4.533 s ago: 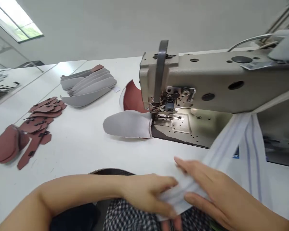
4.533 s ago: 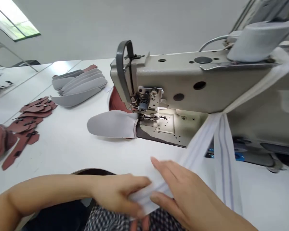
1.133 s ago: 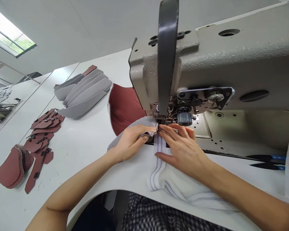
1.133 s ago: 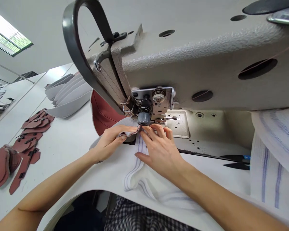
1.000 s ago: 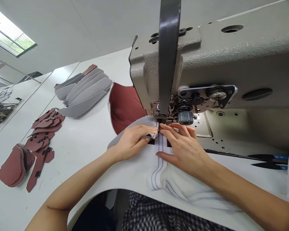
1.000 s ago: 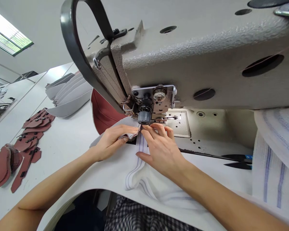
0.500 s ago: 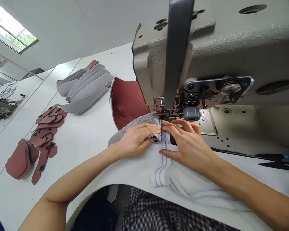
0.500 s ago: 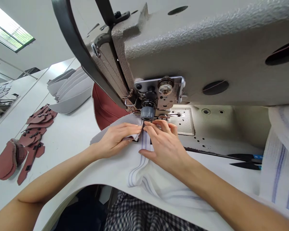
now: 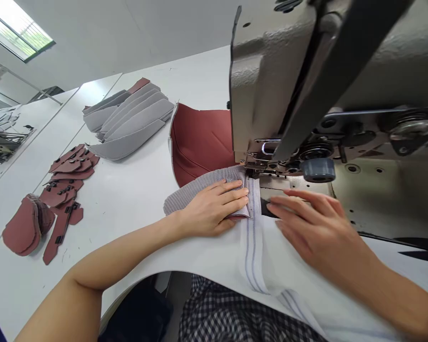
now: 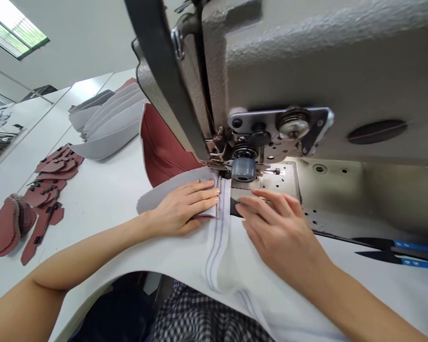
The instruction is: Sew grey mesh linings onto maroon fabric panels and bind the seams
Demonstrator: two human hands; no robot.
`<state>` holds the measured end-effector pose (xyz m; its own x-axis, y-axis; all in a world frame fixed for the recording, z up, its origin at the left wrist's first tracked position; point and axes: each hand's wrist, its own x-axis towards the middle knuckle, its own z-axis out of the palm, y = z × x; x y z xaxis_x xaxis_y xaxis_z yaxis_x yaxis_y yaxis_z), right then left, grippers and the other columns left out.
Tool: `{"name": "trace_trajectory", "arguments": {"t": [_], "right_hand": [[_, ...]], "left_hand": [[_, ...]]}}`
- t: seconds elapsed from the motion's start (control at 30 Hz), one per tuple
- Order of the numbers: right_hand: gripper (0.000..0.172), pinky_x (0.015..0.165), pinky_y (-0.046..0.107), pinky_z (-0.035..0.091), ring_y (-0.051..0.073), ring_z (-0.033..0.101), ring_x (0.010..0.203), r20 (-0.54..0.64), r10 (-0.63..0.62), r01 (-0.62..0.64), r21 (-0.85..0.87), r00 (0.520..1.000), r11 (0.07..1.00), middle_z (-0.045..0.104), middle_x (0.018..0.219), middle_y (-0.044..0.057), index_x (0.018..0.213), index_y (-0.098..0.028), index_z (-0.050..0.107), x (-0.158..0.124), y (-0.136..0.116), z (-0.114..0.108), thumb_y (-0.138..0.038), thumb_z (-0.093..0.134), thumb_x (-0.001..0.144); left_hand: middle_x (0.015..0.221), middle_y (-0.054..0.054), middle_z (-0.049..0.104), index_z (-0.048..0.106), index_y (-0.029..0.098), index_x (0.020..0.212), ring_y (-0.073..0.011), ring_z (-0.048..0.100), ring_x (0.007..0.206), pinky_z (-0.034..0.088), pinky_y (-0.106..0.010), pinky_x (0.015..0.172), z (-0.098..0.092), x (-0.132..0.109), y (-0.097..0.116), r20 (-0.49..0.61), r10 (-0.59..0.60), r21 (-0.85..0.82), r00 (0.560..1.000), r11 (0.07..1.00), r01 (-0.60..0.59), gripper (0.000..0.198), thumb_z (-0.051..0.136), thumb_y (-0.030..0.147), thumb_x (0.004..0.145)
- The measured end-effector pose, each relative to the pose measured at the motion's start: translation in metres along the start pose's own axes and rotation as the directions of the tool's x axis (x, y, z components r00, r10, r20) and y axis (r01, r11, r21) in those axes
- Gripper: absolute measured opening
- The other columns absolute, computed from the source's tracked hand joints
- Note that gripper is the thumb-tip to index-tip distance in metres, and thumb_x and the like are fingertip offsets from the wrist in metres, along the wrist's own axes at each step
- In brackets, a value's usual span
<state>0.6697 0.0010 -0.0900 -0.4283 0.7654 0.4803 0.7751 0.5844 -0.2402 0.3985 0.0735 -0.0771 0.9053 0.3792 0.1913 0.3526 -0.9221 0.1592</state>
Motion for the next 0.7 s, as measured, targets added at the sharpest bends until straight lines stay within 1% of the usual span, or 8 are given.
{"name": "trace_trajectory", "arguments": {"t": [0.1, 0.23, 0.33, 0.43, 0.5, 0.6, 0.63, 0.7], "right_hand": [[0.031, 0.106, 0.049, 0.035, 0.031, 0.053, 0.128, 0.038, 0.008, -0.005, -0.086, 0.999, 0.996, 0.069, 0.128, 0.004, 0.126, -0.021, 0.064, -0.003, -0.013, 0.008, -0.013, 0.05, 0.1], [0.039, 0.115, 0.053, 0.024, 0.03, 0.045, 0.138, 0.117, 0.124, -0.118, -0.051, 0.985, 0.992, 0.062, 0.141, 0.002, 0.138, -0.026, 0.058, 0.002, -0.027, 0.023, -0.02, 0.038, 0.105], [0.042, 0.115, 0.052, 0.024, 0.028, 0.045, 0.137, 0.139, 0.184, -0.182, -0.031, 0.973, 0.983, 0.06, 0.143, 0.001, 0.142, -0.027, 0.054, 0.007, -0.033, 0.027, -0.022, 0.033, 0.107], [0.042, 0.113, 0.054, 0.027, 0.03, 0.049, 0.131, 0.133, 0.156, -0.149, -0.061, 0.979, 0.987, 0.06, 0.142, 0.003, 0.139, -0.025, 0.057, 0.012, -0.035, 0.026, -0.019, 0.035, 0.105], [0.04, 0.111, 0.055, 0.029, 0.031, 0.052, 0.127, 0.126, 0.108, -0.097, -0.088, 0.986, 0.991, 0.063, 0.138, 0.005, 0.136, -0.024, 0.059, 0.016, -0.033, 0.025, -0.017, 0.038, 0.103], [0.038, 0.109, 0.056, 0.031, 0.032, 0.055, 0.123, 0.125, 0.044, -0.029, -0.118, 0.991, 0.993, 0.067, 0.13, 0.008, 0.134, -0.021, 0.061, 0.022, -0.03, 0.023, -0.016, 0.041, 0.102], [0.038, 0.109, 0.056, 0.031, 0.032, 0.056, 0.122, 0.128, 0.031, -0.015, -0.124, 0.991, 0.992, 0.068, 0.128, 0.008, 0.134, -0.02, 0.06, 0.023, -0.03, 0.022, -0.015, 0.041, 0.102], [0.036, 0.11, 0.056, 0.03, 0.031, 0.057, 0.122, 0.129, 0.019, -0.002, -0.131, 0.991, 0.991, 0.068, 0.128, 0.007, 0.133, -0.02, 0.06, 0.025, -0.029, 0.022, -0.015, 0.041, 0.102]], "left_hand": [[0.143, -0.012, 0.062, 0.057, 0.012, 0.134, -0.0291, 0.05, 0.142, 0.045, -0.05, 0.117, 0.006, -0.001, -0.001, -0.041, 0.01, 0.001, 0.999, 1.0, -0.01, 0.041, 0.048, 0.034, 0.1], [0.14, -0.013, 0.063, 0.057, 0.012, 0.132, -0.0307, 0.052, 0.139, 0.047, -0.05, 0.115, 0.01, 0.0, -0.001, -0.08, 0.025, 0.005, 0.996, 1.0, -0.024, 0.042, 0.052, 0.036, 0.098], [0.129, -0.014, 0.069, 0.059, 0.013, 0.126, -0.0312, 0.055, 0.136, 0.048, -0.049, 0.113, 0.01, -0.001, 0.0, -0.14, 0.024, -0.031, 0.99, 0.999, -0.028, 0.045, 0.051, 0.048, 0.099], [0.117, -0.014, 0.071, 0.062, 0.014, 0.111, -0.0309, 0.059, 0.131, 0.05, -0.048, 0.112, 0.005, 0.0, 0.001, -0.166, 0.002, -0.117, 0.986, 0.993, -0.022, 0.048, 0.044, 0.057, 0.1], [0.118, -0.015, 0.069, 0.06, 0.013, 0.112, -0.0272, 0.062, 0.124, 0.056, -0.042, 0.104, 0.0, 0.002, 0.002, -0.145, -0.062, -0.161, 0.988, 0.986, 0.038, 0.043, 0.038, 0.048, 0.104], [0.129, -0.016, 0.063, 0.053, 0.009, 0.131, -0.0244, 0.064, 0.116, 0.062, -0.035, 0.087, -0.004, 0.008, 0.004, -0.069, -0.189, -0.097, 0.98, 0.979, 0.182, 0.035, 0.037, 0.022, 0.103], [0.132, -0.016, 0.062, 0.052, 0.009, 0.134, -0.0256, 0.063, 0.118, 0.062, -0.037, 0.089, -0.003, 0.01, 0.004, -0.05, -0.199, -0.048, 0.979, 0.979, 0.197, 0.037, 0.038, 0.016, 0.101], [0.136, -0.015, 0.062, 0.054, 0.009, 0.134, -0.0297, 0.056, 0.129, 0.056, -0.047, 0.104, 0.002, 0.012, 0.004, -0.054, -0.182, 0.043, 0.982, 0.982, 0.185, 0.037, 0.039, 0.012, 0.1]]}}
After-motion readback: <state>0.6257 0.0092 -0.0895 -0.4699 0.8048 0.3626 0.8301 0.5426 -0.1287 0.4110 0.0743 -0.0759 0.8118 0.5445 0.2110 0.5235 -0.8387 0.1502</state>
